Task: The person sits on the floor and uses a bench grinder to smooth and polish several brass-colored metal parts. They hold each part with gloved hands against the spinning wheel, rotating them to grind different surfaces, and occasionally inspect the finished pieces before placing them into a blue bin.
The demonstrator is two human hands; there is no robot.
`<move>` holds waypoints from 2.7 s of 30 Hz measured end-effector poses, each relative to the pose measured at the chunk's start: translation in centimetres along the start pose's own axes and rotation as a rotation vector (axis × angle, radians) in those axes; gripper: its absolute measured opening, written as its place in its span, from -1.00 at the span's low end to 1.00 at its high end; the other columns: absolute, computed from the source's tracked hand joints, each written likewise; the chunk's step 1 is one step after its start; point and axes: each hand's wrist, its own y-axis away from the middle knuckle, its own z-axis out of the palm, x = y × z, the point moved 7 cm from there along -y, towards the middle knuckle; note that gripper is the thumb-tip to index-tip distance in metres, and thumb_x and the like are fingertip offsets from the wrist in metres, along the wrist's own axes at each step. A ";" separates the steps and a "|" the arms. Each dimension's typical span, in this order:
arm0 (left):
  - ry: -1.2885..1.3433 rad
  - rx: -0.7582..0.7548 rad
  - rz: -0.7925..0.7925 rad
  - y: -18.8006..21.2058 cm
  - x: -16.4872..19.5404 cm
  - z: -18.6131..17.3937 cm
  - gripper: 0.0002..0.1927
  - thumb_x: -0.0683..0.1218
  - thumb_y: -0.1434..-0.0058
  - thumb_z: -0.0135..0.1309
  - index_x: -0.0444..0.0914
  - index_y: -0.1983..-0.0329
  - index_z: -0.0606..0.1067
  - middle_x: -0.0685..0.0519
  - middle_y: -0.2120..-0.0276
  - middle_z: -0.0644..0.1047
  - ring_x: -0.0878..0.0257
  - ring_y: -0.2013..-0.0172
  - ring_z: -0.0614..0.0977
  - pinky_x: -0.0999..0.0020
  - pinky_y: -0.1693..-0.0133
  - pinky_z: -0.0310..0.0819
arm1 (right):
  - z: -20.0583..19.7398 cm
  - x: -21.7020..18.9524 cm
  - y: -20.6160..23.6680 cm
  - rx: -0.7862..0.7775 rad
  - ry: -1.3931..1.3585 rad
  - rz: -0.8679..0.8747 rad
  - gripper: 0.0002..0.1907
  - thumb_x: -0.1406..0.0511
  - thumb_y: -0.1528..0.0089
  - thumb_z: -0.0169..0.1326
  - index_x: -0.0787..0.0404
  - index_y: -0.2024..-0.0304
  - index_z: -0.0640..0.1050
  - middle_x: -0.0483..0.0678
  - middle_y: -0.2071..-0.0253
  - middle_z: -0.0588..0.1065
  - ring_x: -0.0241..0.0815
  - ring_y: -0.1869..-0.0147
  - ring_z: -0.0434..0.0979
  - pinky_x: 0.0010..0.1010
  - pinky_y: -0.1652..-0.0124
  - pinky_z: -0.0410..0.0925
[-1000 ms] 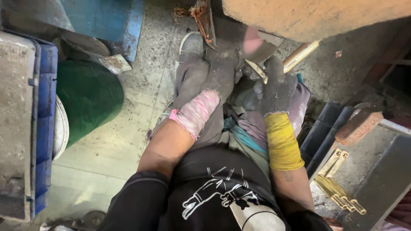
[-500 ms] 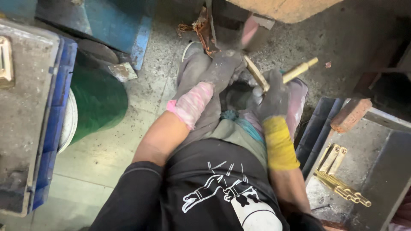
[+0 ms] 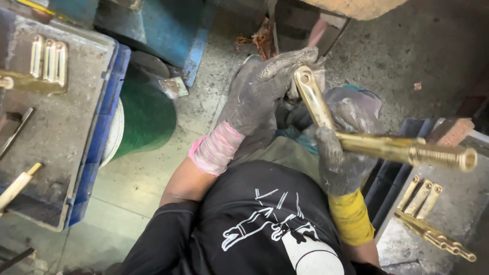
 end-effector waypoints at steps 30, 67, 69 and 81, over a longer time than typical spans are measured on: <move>-0.269 -0.005 0.114 1.5 2.4 0.1 -0.58 -0.24 -0.41 0.06 -0.16 -0.32 0.47 0.15 0.01 0.69 0.48 0.20 0.70 0.55 0.11 0.60 | 0.7 1.2 2.8 -0.171 -0.319 0.206 -0.47 0.35 -0.41 0.14 0.34 -0.37 0.30 0.16 -0.20 0.49 -0.08 -0.14 0.62 -0.26 -0.13 0.55; 0.978 0.387 -0.815 -1.2 -26.7 7.4 -0.77 -0.05 -0.42 -0.09 -0.26 0.18 0.52 0.14 0.59 0.39 0.37 0.70 0.26 0.43 0.69 0.04 | 8.4 13.0 -8.8 -0.160 -0.127 0.705 -0.68 0.27 -0.29 0.26 0.25 0.02 0.43 -0.14 0.39 0.55 -0.40 0.50 0.52 -0.58 0.53 0.37; 1.004 0.424 -0.866 -1.1 -27.1 7.8 -0.77 -0.05 -0.41 -0.09 -0.25 0.15 0.53 0.15 0.58 0.40 0.38 0.70 0.27 0.45 0.69 0.05 | 8.2 13.6 -8.6 -0.130 -0.081 0.698 -0.65 0.25 -0.29 0.27 0.24 0.01 0.42 -0.14 0.43 0.54 -0.41 0.52 0.52 -0.60 0.54 0.36; 0.946 0.438 -0.942 -0.4 -28.6 9.0 -0.71 0.02 -0.43 -0.04 -0.28 0.03 0.53 0.14 0.41 0.48 0.41 0.57 0.38 0.48 0.57 0.22 | 8.3 13.3 -8.6 -0.138 -0.030 0.938 -0.69 0.11 -0.29 0.13 0.18 0.11 0.48 -0.17 0.52 0.52 -0.44 0.57 0.50 -0.60 0.57 0.33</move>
